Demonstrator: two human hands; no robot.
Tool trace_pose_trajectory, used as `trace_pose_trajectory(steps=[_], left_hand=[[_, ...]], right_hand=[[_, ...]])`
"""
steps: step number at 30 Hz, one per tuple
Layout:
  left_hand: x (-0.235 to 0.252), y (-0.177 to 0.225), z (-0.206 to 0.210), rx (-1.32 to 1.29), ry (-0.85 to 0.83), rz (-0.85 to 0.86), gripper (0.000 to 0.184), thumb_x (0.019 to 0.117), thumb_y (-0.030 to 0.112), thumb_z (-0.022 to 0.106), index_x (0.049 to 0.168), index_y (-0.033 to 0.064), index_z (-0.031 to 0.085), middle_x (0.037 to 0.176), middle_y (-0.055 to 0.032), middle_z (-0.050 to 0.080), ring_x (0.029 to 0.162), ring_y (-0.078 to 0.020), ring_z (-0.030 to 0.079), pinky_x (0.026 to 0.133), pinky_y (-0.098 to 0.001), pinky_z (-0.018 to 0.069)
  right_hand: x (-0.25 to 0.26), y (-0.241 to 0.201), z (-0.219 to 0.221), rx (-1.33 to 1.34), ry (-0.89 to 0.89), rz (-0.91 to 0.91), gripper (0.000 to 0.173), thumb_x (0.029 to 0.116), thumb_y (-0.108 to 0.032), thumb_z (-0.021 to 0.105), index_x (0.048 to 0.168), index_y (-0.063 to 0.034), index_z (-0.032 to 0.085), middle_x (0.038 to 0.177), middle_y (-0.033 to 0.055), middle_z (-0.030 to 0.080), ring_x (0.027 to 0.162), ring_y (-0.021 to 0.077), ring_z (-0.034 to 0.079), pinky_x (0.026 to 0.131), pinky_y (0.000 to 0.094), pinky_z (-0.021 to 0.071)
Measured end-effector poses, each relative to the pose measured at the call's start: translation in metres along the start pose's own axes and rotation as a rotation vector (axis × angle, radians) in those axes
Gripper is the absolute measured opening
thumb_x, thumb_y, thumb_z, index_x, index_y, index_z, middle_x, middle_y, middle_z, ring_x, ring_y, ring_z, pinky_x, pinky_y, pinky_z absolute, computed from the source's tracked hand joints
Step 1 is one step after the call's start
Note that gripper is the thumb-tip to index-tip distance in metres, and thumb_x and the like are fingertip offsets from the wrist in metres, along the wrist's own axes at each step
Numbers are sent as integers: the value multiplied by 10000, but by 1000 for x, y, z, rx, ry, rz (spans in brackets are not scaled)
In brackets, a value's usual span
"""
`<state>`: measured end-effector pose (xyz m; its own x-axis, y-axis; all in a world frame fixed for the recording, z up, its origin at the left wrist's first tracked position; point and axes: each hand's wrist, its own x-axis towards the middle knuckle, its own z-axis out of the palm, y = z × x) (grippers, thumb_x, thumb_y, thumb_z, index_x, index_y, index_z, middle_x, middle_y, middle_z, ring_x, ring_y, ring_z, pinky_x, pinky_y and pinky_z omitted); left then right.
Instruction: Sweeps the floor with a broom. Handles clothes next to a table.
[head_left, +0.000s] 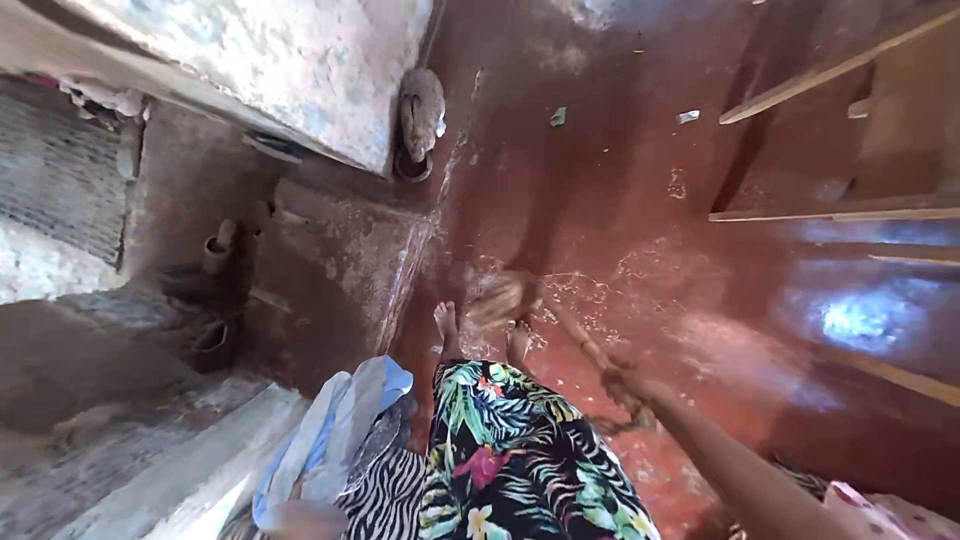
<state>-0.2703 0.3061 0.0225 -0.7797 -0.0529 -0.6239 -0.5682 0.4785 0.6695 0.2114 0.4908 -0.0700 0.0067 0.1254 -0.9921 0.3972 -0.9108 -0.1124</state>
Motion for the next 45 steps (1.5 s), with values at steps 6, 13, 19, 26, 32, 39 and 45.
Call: trace_pose_trajectory(steps=[6,13,19,26,32,39,45], left_hand=[[18,32,92,234,-155,-2,248,1089,218,375,1233,55,494,987,-41,602,839,-112,627,736,-326,565],[29,100,194,445,-405,48,284,1074,147,411,1315,12,475,1042,-90,621,873,-133,644,760,-344,576],[41,146,262,591,-534,119,310,1080,185,424,1343,28,471,1089,-94,619,909,-148,644,782,-364,576],[40,171,306,719,-636,217,265,1073,184,438,1289,45,504,1038,-63,633,874,-129,652,757,-349,584],[20,160,325,790,-675,271,273,1078,178,426,1308,42,479,1041,-64,614,880,-123,640,765,-340,574],[-13,151,348,838,-751,288,230,1077,176,423,1261,63,503,1004,-47,628,870,-113,650,760,-332,582],[-44,126,358,895,-824,308,207,1081,169,399,1241,78,495,979,-22,630,847,-86,660,737,-306,590]], right_hand=[[87,-79,-39,-69,457,-162,622,1042,-140,544,1613,-94,300,1354,317,576,1188,455,610,1016,597,466],[-29,75,101,187,630,18,651,1050,-135,548,1627,-70,254,1244,388,609,1065,543,637,945,676,479],[-64,103,237,1165,488,405,423,1064,-161,535,1433,-10,394,777,91,530,541,139,511,506,316,473],[10,-79,205,1714,252,181,114,1067,-130,451,1022,-47,515,664,-14,473,493,42,440,441,199,405],[60,-206,124,1357,-66,-207,704,1007,17,547,1615,-129,225,913,88,565,599,126,518,539,274,470],[23,-43,135,1288,432,-174,790,914,-29,692,1604,-118,317,1242,221,634,924,255,663,798,431,569],[-15,126,204,1541,767,412,599,1003,-24,577,1545,-5,322,1133,249,587,814,274,609,733,450,540]])
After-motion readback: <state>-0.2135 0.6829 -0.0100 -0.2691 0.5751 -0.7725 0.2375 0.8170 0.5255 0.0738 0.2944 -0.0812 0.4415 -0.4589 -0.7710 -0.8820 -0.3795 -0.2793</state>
